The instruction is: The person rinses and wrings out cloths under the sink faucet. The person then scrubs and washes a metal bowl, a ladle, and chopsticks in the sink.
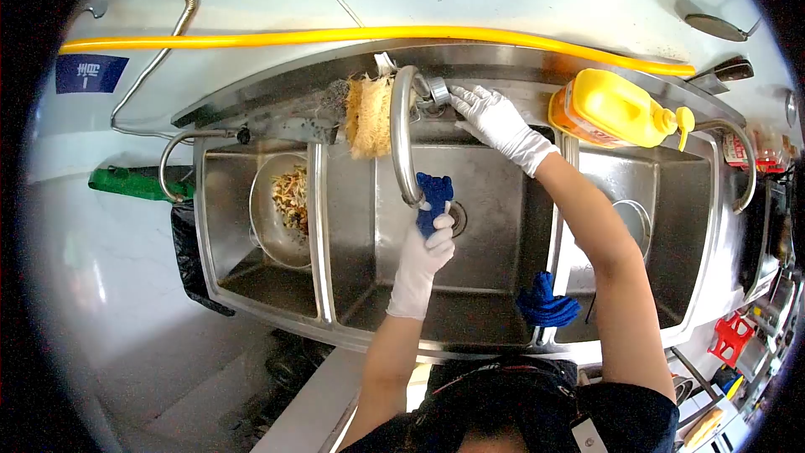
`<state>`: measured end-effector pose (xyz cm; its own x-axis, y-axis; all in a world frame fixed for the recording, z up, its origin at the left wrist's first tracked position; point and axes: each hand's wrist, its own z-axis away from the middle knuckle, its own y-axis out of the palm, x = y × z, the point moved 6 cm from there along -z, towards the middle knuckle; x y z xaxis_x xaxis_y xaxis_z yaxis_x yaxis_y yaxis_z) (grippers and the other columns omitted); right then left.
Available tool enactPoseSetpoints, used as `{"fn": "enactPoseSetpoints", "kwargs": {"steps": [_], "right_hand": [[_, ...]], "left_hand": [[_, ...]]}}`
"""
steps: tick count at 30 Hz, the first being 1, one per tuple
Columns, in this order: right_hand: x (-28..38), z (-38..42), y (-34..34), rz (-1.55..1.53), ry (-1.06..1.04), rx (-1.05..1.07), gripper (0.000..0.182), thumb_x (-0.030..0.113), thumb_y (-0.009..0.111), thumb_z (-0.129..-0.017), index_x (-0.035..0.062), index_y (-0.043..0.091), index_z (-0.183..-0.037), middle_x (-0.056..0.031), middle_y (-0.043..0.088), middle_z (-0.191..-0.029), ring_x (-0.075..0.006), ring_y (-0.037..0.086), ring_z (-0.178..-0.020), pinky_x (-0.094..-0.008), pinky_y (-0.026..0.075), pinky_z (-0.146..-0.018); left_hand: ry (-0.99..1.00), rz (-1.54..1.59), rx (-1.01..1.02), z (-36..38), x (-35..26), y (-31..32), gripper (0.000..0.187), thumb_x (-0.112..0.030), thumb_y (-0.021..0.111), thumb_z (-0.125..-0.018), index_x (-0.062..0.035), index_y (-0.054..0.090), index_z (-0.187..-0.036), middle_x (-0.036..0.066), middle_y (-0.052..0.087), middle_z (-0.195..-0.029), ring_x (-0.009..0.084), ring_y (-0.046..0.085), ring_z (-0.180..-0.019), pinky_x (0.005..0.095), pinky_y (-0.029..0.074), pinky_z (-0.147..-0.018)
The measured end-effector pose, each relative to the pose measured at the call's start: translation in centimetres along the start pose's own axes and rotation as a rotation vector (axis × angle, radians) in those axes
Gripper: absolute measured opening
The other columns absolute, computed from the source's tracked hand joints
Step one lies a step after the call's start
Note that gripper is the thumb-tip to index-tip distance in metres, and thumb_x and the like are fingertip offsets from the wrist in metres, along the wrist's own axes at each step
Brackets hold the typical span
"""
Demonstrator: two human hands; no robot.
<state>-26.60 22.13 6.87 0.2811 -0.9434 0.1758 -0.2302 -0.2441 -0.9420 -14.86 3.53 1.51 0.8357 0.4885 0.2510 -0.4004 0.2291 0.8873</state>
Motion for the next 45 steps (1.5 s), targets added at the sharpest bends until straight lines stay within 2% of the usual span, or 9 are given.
{"fn": "enactPoseSetpoints", "kwargs": {"steps": [6, 13, 15, 17, 19, 24, 29, 35, 45], "right_hand": [[-3.1, -2.8, 0.1, -0.467, 0.297, -0.083, 0.021, 0.023, 0.057, -0.083, 0.0043, 0.063, -0.092, -0.0202, 0.062, -0.079, -0.0356, 0.060, -0.079, -0.0406, 0.047, -0.071], [0.7, 4.6, -1.2, -0.848, 0.789, -0.231, 0.033, 0.027, 0.055, -0.085, 0.0016, 0.059, -0.106, -0.0181, 0.061, -0.106, -0.0306, 0.059, -0.096, -0.0375, 0.046, -0.084], [4.6, 9.0, 1.1, -1.251, 0.908, -0.096, 0.049, 0.036, 0.055, -0.087, 0.0017, 0.049, -0.121, -0.0168, 0.054, -0.121, -0.0268, 0.054, -0.107, -0.0379, 0.045, -0.089], [11.5, 12.8, 1.2, -2.591, 1.086, 0.213, 0.067, 0.048, 0.053, -0.085, 0.0022, 0.036, -0.132, -0.0176, 0.045, -0.130, -0.0271, 0.049, -0.113, -0.0378, 0.044, -0.093], [13.4, 13.8, 0.4, -2.896, 0.708, 0.035, 0.071, 0.053, 0.050, -0.084, 0.0040, 0.034, -0.133, -0.0188, 0.043, -0.131, -0.0299, 0.048, -0.115, -0.0383, 0.044, -0.093], [12.2, 12.9, -5.8, -2.559, 0.669, 0.070, 0.009, 0.004, 0.058, -0.079, 0.0063, 0.050, -0.082, -0.0140, 0.058, -0.091, -0.0308, 0.062, -0.086, -0.0407, 0.054, -0.073], [11.8, 13.0, -8.9, -2.424, 0.713, 0.259, 0.032, 0.018, 0.056, -0.088, 0.0002, 0.051, -0.114, -0.0022, 0.050, -0.064, -0.0116, 0.050, -0.052, -0.0246, 0.044, -0.048], [11.0, 13.7, -7.3, -2.123, 0.975, 0.236, 0.026, 0.026, 0.047, -0.093, 0.0010, 0.055, -0.089, 0.0003, 0.042, -0.054, -0.0107, 0.038, -0.040, -0.0252, 0.037, -0.038], [8.8, 15.6, -3.2, -1.724, 1.307, -0.220, 0.035, 0.027, 0.043, -0.093, 0.0058, 0.048, -0.067, -0.0013, 0.041, -0.046, -0.0126, 0.034, -0.035, -0.0289, 0.027, -0.034]], "left_hand": [[0.054, -0.030, -0.078, 2.6, 1.9, 0.4, 0.058, -0.056, 0.041, -0.087, -0.0026, 0.048, -0.108, 0.002, 0.042, -0.070, 0.0086, 0.032, -0.043, 0.0206, 0.026, -0.036], [0.029, -0.226, 0.033, 3.9, 6.1, 2.3, 0.050, -0.043, 0.054, -0.087, -0.0036, 0.044, -0.116, 0.001, 0.040, -0.075, 0.0073, 0.038, -0.053, 0.0184, 0.034, -0.044], [0.016, -0.163, 0.070, 3.4, 7.3, 3.4, 0.045, -0.038, 0.054, -0.088, -0.0027, 0.043, -0.114, 0.002, 0.040, -0.074, 0.0078, 0.039, -0.053, 0.0197, 0.035, -0.044], [-0.032, -0.076, 0.072, 2.7, 8.6, 3.8, 0.044, -0.037, 0.053, -0.088, -0.0019, 0.044, -0.113, 0.002, 0.041, -0.073, 0.0079, 0.039, -0.052, 0.0203, 0.036, -0.044], [-0.118, 0.025, 0.085, 2.0, 9.9, 3.4, 0.047, -0.041, 0.053, -0.087, -0.0002, 0.045, -0.110, 0.002, 0.045, -0.070, 0.0093, 0.042, -0.048, 0.0216, 0.038, -0.043], [-0.203, -0.029, 0.074, 3.0, 12.9, 3.6, 0.044, -0.040, 0.055, -0.086, -0.0022, 0.045, -0.106, 0.002, 0.045, -0.069, 0.0105, 0.043, -0.049, 0.0210, 0.036, -0.042], [-0.291, -0.631, 0.006, 3.6, 13.5, 3.9, 0.026, -0.027, 0.057, -0.086, -0.0053, 0.049, -0.097, -0.003, 0.042, -0.062, 0.0061, 0.038, -0.046, 0.0187, 0.027, -0.040], [-0.089, -1.398, -0.477, 2.8, 11.9, 3.9, 0.013, -0.018, 0.060, -0.084, -0.0098, 0.053, -0.078, -0.004, 0.043, -0.056, 0.0049, 0.036, -0.043, 0.0202, 0.025, -0.038], [0.642, -2.425, -0.523, -0.2, 9.8, 1.6, 0.029, -0.031, 0.061, -0.077, -0.0015, 0.062, -0.077, 0.019, 0.062, -0.068, 0.0372, 0.061, -0.064, 0.0448, 0.048, -0.058]]}}
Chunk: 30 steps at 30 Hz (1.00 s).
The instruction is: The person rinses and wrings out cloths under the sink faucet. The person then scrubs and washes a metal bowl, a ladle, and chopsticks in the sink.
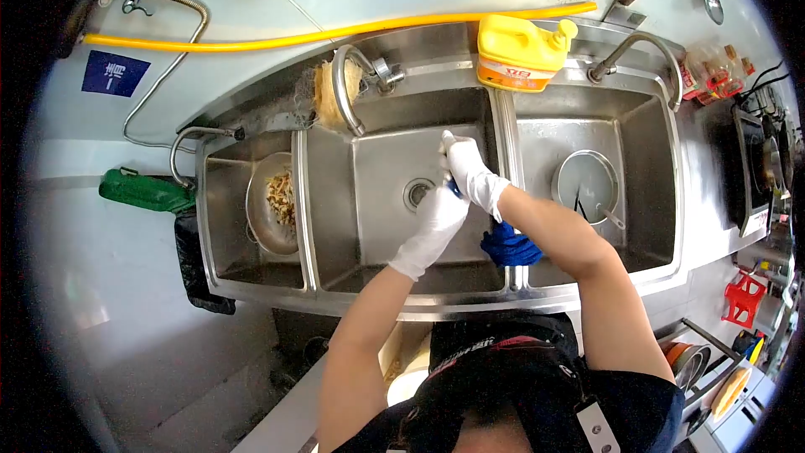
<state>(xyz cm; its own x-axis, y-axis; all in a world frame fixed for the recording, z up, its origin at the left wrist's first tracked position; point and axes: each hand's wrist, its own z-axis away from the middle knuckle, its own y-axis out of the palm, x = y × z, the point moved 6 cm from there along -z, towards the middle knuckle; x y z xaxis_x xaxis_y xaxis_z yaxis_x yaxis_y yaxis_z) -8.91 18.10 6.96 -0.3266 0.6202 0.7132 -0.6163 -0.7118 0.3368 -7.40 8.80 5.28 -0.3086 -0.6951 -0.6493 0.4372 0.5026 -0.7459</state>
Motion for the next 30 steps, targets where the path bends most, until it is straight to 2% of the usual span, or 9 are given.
{"fn": "enactPoseSetpoints", "kwargs": {"steps": [6, 14, 18, 20, 22, 24, 25, 28, 30], "right_hand": [[-2.0, -2.6, -1.5, -0.010, -0.085, -0.152, 0.035, 0.025, 0.041, -0.094, 0.0050, 0.049, -0.067, -0.0026, 0.042, -0.047, -0.0148, 0.037, -0.036, -0.0318, 0.029, -0.035], [-4.4, -4.4, -3.2, -0.007, -0.070, -0.227, 0.032, 0.027, 0.042, -0.093, 0.0061, 0.049, -0.070, -0.0033, 0.042, -0.051, -0.0163, 0.038, -0.040, -0.0323, 0.033, -0.040], [-2.4, -1.0, -4.7, 0.066, 0.059, 0.032, 0.033, 0.032, 0.055, -0.088, 0.0026, 0.059, -0.072, -0.0056, 0.057, -0.063, -0.0158, 0.053, -0.055, -0.0309, 0.044, -0.053], [-0.7, 1.5, -6.4, 0.336, -0.016, 0.206, 0.042, 0.036, 0.068, -0.077, 0.0038, 0.061, -0.104, -0.0082, 0.061, -0.090, -0.0146, 0.057, -0.079, -0.0269, 0.047, -0.071], [1.4, 5.8, -7.5, 0.463, -0.007, 0.354, 0.037, 0.025, 0.063, -0.083, 0.0004, 0.057, -0.110, -0.0066, 0.058, -0.092, -0.0151, 0.057, -0.078, -0.0305, 0.048, -0.071], [2.5, 9.8, -8.5, 0.277, 0.030, 0.388, 0.041, 0.013, 0.060, -0.082, -0.0001, 0.051, -0.120, -0.0083, 0.058, -0.098, -0.0159, 0.058, -0.083, -0.0286, 0.048, -0.077], [1.5, 9.6, -10.4, 0.456, -0.120, 0.354, 0.048, 0.005, 0.057, -0.080, -0.0002, 0.046, -0.127, -0.0105, 0.059, -0.103, -0.0171, 0.058, -0.089, -0.0267, 0.047, -0.081], [0.9, 13.4, -13.2, 0.493, -0.130, 0.254, 0.044, 0.001, 0.057, -0.078, -0.0019, 0.049, -0.122, -0.0102, 0.060, -0.102, -0.0149, 0.056, -0.091, -0.0249, 0.044, -0.084], [-0.2, 15.5, -15.4, 0.412, -0.186, 0.101, 0.036, 0.002, 0.058, -0.077, -0.0033, 0.055, -0.113, -0.0106, 0.063, -0.097, -0.0151, 0.058, -0.086, -0.0250, 0.046, -0.079]], "left_hand": [[0.074, -0.404, -0.034, -0.9, -0.2, 0.3, 0.027, -0.030, 0.059, -0.074, -0.0036, 0.062, -0.076, 0.018, 0.061, -0.060, 0.0352, 0.061, -0.056, 0.0454, 0.048, -0.053], [0.093, -0.576, -0.006, -1.2, -0.4, 1.0, 0.021, -0.027, 0.057, -0.076, -0.0091, 0.065, -0.070, 0.013, 0.064, -0.064, 0.0329, 0.063, -0.058, 0.0421, 0.050, -0.053], [0.061, -0.222, 0.085, -0.1, -1.9, 1.5, 0.038, -0.040, 0.062, -0.075, -0.0014, 0.061, -0.072, 0.017, 0.063, -0.067, 0.0280, 0.063, -0.056, 0.0378, 0.049, -0.053], [0.111, 0.228, 0.206, 1.8, -4.0, -0.2, 0.047, -0.043, 0.063, -0.076, 0.0031, 0.059, -0.073, 0.018, 0.063, -0.070, 0.0261, 0.063, -0.057, 0.0375, 0.050, -0.055], [-0.050, 0.438, 0.327, 3.4, -4.1, -0.3, 0.051, -0.049, 0.054, -0.083, 0.0027, 0.053, -0.078, 0.012, 0.060, -0.067, 0.0173, 0.057, -0.048, 0.0302, 0.046, -0.045], [-0.297, 0.651, 0.466, 5.1, -3.5, 0.4, 0.049, -0.049, 0.044, -0.090, -0.0007, 0.050, -0.096, 0.005, 0.057, -0.060, 0.0138, 0.054, -0.044, 0.0254, 0.042, -0.039], [-0.249, 0.743, 0.480, 5.7, -3.9, 1.0, 0.050, -0.050, 0.032, -0.093, -0.0028, 0.049, -0.097, 0.005, 0.056, -0.060, 0.0110, 0.053, -0.043, 0.0197, 0.038, -0.034], [-0.383, 0.889, 0.243, 8.0, -4.8, 1.1, 0.045, -0.045, 0.049, -0.088, -0.0003, 0.055, -0.094, 0.005, 0.059, -0.065, 0.0132, 0.054, -0.043, 0.0211, 0.039, -0.034], [-0.687, 0.994, 0.131, 10.1, -3.5, 2.1, 0.042, -0.041, 0.058, -0.083, -0.0018, 0.055, -0.098, 0.007, 0.061, -0.070, 0.0166, 0.059, -0.049, 0.0223, 0.042, -0.035]]}}
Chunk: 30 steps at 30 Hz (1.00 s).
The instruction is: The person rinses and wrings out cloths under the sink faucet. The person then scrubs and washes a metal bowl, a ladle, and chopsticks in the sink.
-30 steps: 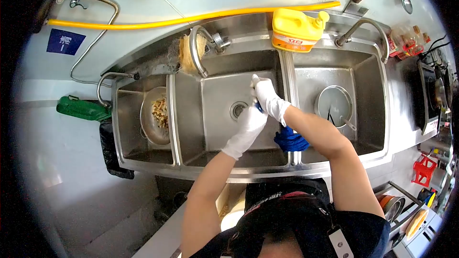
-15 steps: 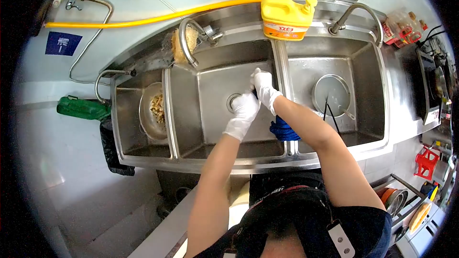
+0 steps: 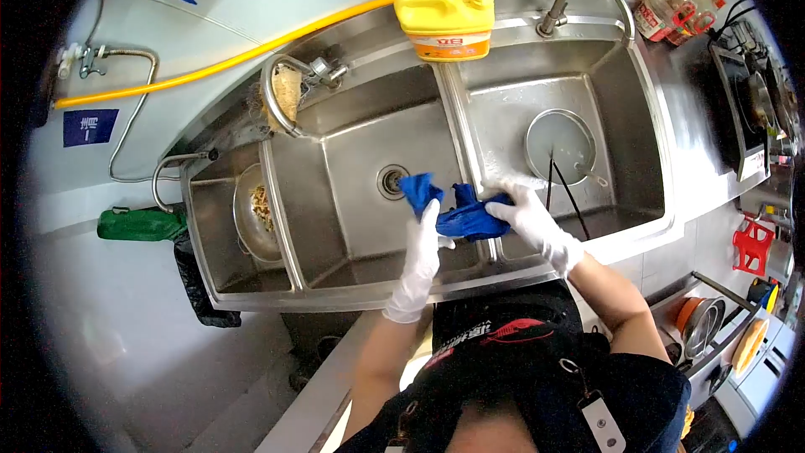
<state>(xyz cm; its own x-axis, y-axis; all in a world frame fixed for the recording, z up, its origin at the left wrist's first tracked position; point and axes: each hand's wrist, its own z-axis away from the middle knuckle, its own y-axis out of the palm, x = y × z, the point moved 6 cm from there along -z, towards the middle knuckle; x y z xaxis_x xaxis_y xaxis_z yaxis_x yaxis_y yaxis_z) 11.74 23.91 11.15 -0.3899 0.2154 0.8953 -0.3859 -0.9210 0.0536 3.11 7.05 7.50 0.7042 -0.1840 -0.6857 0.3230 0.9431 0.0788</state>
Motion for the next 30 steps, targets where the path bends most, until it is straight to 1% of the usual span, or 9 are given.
{"fn": "enactPoseSetpoints", "kwargs": {"steps": [2, 5, 9, 12, 15, 19, 24, 27, 30], "right_hand": [[-3.0, 1.6, -1.1, -0.124, 0.128, -0.072, 0.036, 0.008, 0.064, -0.075, -0.0037, 0.056, -0.108, -0.0128, 0.062, -0.098, -0.0158, 0.058, -0.088, -0.0266, 0.045, -0.081], [-7.0, 1.3, -3.0, 0.538, -0.113, -0.301, 0.044, 0.018, 0.069, -0.076, -0.0035, 0.054, -0.111, -0.0136, 0.055, -0.112, -0.0232, 0.055, -0.100, -0.0321, 0.044, -0.086], [-13.7, 0.8, -2.3, -0.606, 0.543, -0.011, 0.051, 0.027, 0.072, -0.076, -0.0016, 0.052, -0.114, -0.0137, 0.055, -0.115, -0.0205, 0.055, -0.101, -0.0364, 0.045, -0.088], [-13.7, 0.1, -2.0, -0.733, 0.481, 0.129, 0.046, 0.021, 0.072, -0.076, -0.0015, 0.053, -0.112, -0.0130, 0.060, -0.107, -0.0183, 0.057, -0.095, -0.0363, 0.047, -0.084], [-10.2, -0.8, -1.7, -0.241, 0.075, 0.007, 0.035, 0.012, 0.070, -0.074, 0.0023, 0.056, -0.105, -0.0103, 0.064, -0.091, -0.0222, 0.061, -0.079, -0.0339, 0.049, -0.074], [0.3, 2.3, 4.3, 0.639, -0.780, 0.088, 0.042, 0.012, 0.072, -0.061, 0.0015, 0.054, -0.097, -0.0183, 0.054, -0.095, -0.0342, 0.051, -0.095, -0.0374, 0.041, -0.086], [3.7, 10.8, 10.9, 0.839, -1.253, 0.565, 0.013, 0.011, 0.055, -0.070, 0.0075, 0.055, -0.082, -0.0071, 0.052, -0.084, -0.0214, 0.052, -0.079, -0.0312, 0.043, -0.069], [3.1, 13.1, 11.7, 0.891, -1.235, 0.774, 0.018, 0.008, 0.057, -0.070, 0.0077, 0.057, -0.088, -0.0080, 0.054, -0.089, -0.0222, 0.053, -0.084, -0.0320, 0.044, -0.072], [5.7, 10.3, 7.9, 0.395, -0.852, 0.622, 0.027, 0.003, 0.062, -0.071, 0.0077, 0.058, -0.097, -0.0102, 0.056, -0.099, -0.0234, 0.054, -0.094, -0.0347, 0.045, -0.082]], "left_hand": [[-0.097, -0.055, -0.020, -0.1, 2.7, 0.5, 0.046, -0.044, 0.060, -0.082, -0.0016, 0.055, -0.097, 0.010, 0.063, -0.075, 0.0183, 0.061, -0.051, 0.0232, 0.043, -0.035], [-0.297, -0.175, 0.047, -1.7, 8.1, 1.0, 0.057, -0.055, 0.057, -0.080, -0.0011, 0.055, -0.097, 0.008, 0.064, -0.080, 0.0188, 0.063, -0.055, 0.0233, 0.046, -0.040], [-0.311, -0.193, 0.137, -1.7, 8.5, 1.1, 0.059, -0.058, 0.055, -0.080, -0.0013, 0.056, -0.097, 0.008, 0.063, -0.081, 0.0171, 0.062, -0.061, 0.0249, 0.049, -0.049], [-0.275, -0.235, 0.052, -1.0, 7.6, -0.3, 0.068, -0.057, 0.054, -0.081, 0.0027, 0.044, -0.112, 0.015, 0.056, -0.098, 0.0216, 0.060, -0.078, 0.0301, 0.051, -0.062], [-0.278, -0.169, -0.060, 0.6, 6.6, -1.5, 0.090, -0.059, 0.054, -0.080, 0.0054, 0.022, -0.135, 0.025, 0.035, -0.130, 0.0322, 0.048, -0.110, 0.0409, 0.048, -0.085], [-0.396, 0.346, 0.109, 4.0, 5.7, 0.0, 0.097, -0.063, 0.052, -0.078, 0.0056, 0.015, -0.136, 0.025, 0.027, -0.136, 0.0364, 0.045, -0.113, 0.0520, 0.043, -0.089], [-0.215, 0.673, 0.251, 7.3, 3.1, 2.2, 0.052, -0.047, 0.049, -0.089, -0.0017, 0.053, -0.114, 0.016, 0.059, -0.107, 0.0262, 0.060, -0.092, 0.0396, 0.052, -0.081], [-0.386, 1.057, 0.413, 7.4, 5.0, 1.6, 0.039, -0.026, 0.060, -0.086, -0.0015, 0.050, -0.115, 0.010, 0.057, -0.109, 0.0207, 0.058, -0.083, 0.0360, 0.050, -0.080], [-0.097, 0.778, 0.228, 4.9, 6.2, -0.9, 0.033, -0.015, 0.057, -0.083, -0.0011, 0.051, -0.112, 0.009, 0.057, -0.104, 0.0192, 0.058, -0.080, 0.0353, 0.049, -0.081]]}}
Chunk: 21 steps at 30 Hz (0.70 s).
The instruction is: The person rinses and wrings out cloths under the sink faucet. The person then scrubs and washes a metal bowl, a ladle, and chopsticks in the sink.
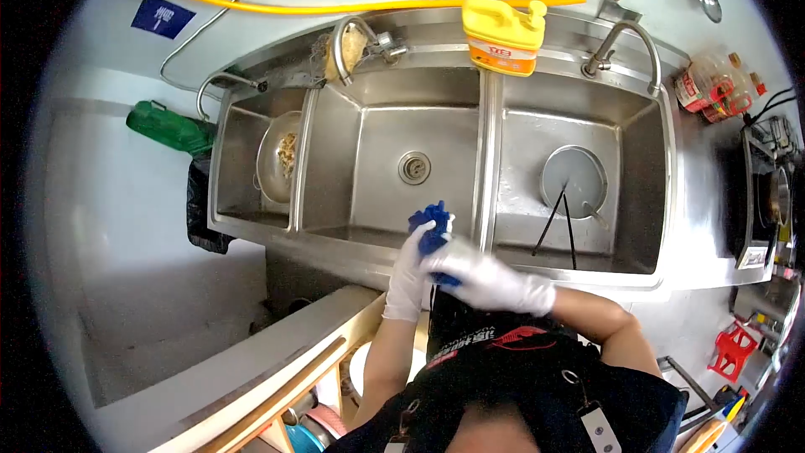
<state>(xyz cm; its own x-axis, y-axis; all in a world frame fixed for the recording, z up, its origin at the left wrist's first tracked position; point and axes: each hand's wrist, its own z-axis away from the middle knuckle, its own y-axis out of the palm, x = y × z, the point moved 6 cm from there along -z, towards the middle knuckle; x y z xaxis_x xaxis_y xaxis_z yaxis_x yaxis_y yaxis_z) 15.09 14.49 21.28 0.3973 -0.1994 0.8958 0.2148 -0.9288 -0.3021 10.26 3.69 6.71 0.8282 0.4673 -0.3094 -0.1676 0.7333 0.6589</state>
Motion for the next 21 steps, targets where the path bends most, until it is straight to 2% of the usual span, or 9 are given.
{"fn": "enactPoseSetpoints", "kwargs": {"steps": [3, 5, 6, 10, 12, 15, 16, 19, 21], "right_hand": [[-4.2, -0.2, -4.8, -0.570, 0.434, -0.255, 0.038, 0.003, 0.065, -0.075, 0.0075, 0.055, -0.111, -0.0087, 0.059, -0.099, -0.0214, 0.057, -0.096, -0.0340, 0.047, -0.087], [-7.9, -0.6, -4.5, -1.061, 0.660, -0.386, 0.041, 0.005, 0.064, -0.079, 0.0037, 0.052, -0.118, -0.0062, 0.061, -0.091, -0.0193, 0.061, -0.086, -0.0320, 0.050, -0.080], [-9.2, -1.0, -3.7, -1.241, 0.656, -0.429, 0.038, 0.010, 0.065, -0.080, 0.0020, 0.054, -0.116, -0.0054, 0.059, -0.088, -0.0176, 0.060, -0.081, -0.0330, 0.051, -0.077], [-13.3, -2.3, 2.5, -1.640, 0.839, -0.471, 0.027, 0.016, 0.064, -0.081, 0.0043, 0.060, -0.104, -0.0038, 0.057, -0.080, -0.0167, 0.058, -0.074, -0.0353, 0.051, -0.074], [-11.3, -3.3, 3.1, -1.592, 0.803, -0.318, 0.024, 0.016, 0.062, -0.082, 0.0033, 0.060, -0.102, -0.0072, 0.060, -0.085, -0.0189, 0.060, -0.079, -0.0363, 0.051, -0.077], [-8.4, -4.4, 2.5, -1.543, 0.869, -0.212, 0.018, 0.015, 0.060, -0.083, 0.0022, 0.058, -0.096, -0.0112, 0.062, -0.091, -0.0236, 0.061, -0.086, -0.0342, 0.051, -0.077], [-8.3, -4.8, 2.0, -1.462, 0.856, -0.206, 0.019, 0.016, 0.059, -0.083, 0.0019, 0.058, -0.096, -0.0114, 0.062, -0.091, -0.0230, 0.061, -0.083, -0.0338, 0.052, -0.073], [-8.2, -6.5, -0.6, -1.110, 0.769, -0.241, 0.012, 0.013, 0.062, -0.080, 0.0035, 0.058, -0.086, -0.0035, 0.059, -0.079, -0.0136, 0.057, -0.069, -0.0266, 0.049, -0.065], [-8.2, -7.9, -2.4, -0.679, 0.637, -0.367, 0.010, 0.011, 0.064, -0.076, 0.0043, 0.056, -0.080, -0.0002, 0.057, -0.072, -0.0107, 0.054, -0.065, -0.0249, 0.046, -0.062]], "left_hand": [[0.169, 0.194, -0.033, 0.8, -1.5, 0.9, 0.025, -0.010, 0.051, -0.080, -0.0049, 0.054, -0.105, 0.008, 0.058, -0.086, 0.0223, 0.058, -0.080, 0.0357, 0.049, -0.079], [0.268, 0.339, 0.393, 0.8, -3.3, 3.1, 0.024, -0.004, 0.047, -0.079, -0.0040, 0.053, -0.102, 0.011, 0.057, -0.090, 0.0258, 0.057, -0.085, 0.0390, 0.049, -0.079], [0.375, 0.317, 0.134, 1.8, -3.5, 2.6, 0.028, 0.000, 0.047, -0.076, -0.0026, 0.052, -0.103, 0.012, 0.056, -0.093, 0.0273, 0.057, -0.086, 0.0407, 0.049, -0.081], [0.793, -0.600, 0.222, 6.5, -5.6, 8.3, 0.026, -0.004, 0.057, -0.071, -0.0022, 0.054, -0.097, 0.011, 0.054, -0.095, 0.0238, 0.054, -0.090, 0.0366, 0.044, -0.087], [0.822, -1.119, 0.631, 8.9, -5.5, 12.4, 0.023, -0.005, 0.060, -0.066, -0.0045, 0.057, -0.089, 0.010, 0.054, -0.092, 0.0234, 0.053, -0.088, 0.0359, 0.041, -0.086], [1.092, -1.775, 0.927, 10.3, -4.2, 14.3, 0.022, -0.014, 0.063, -0.063, -0.0111, 0.059, -0.085, 0.006, 0.054, -0.088, 0.0267, 0.050, -0.089, 0.0377, 0.037, -0.085], [1.013, -1.918, 0.930, 10.0, -4.3, 13.6, 0.022, -0.019, 0.064, -0.064, -0.0143, 0.059, -0.084, 0.006, 0.055, -0.099, 0.0278, 0.048, -0.098, 0.0410, 0.036, -0.089], [1.354, -1.979, 0.698, 11.2, -6.9, 13.5, 0.020, -0.022, 0.063, -0.069, -0.0176, 0.061, -0.088, 0.009, 0.048, -0.123, 0.0315, 0.041, -0.116, 0.0516, 0.030, -0.096], [1.431, -1.826, 0.333, 10.9, -8.7, 13.3, 0.026, -0.029, 0.061, -0.078, -0.0110, 0.059, -0.096, 0.011, 0.048, -0.124, 0.0321, 0.043, -0.114, 0.0440, 0.033, -0.095]]}}
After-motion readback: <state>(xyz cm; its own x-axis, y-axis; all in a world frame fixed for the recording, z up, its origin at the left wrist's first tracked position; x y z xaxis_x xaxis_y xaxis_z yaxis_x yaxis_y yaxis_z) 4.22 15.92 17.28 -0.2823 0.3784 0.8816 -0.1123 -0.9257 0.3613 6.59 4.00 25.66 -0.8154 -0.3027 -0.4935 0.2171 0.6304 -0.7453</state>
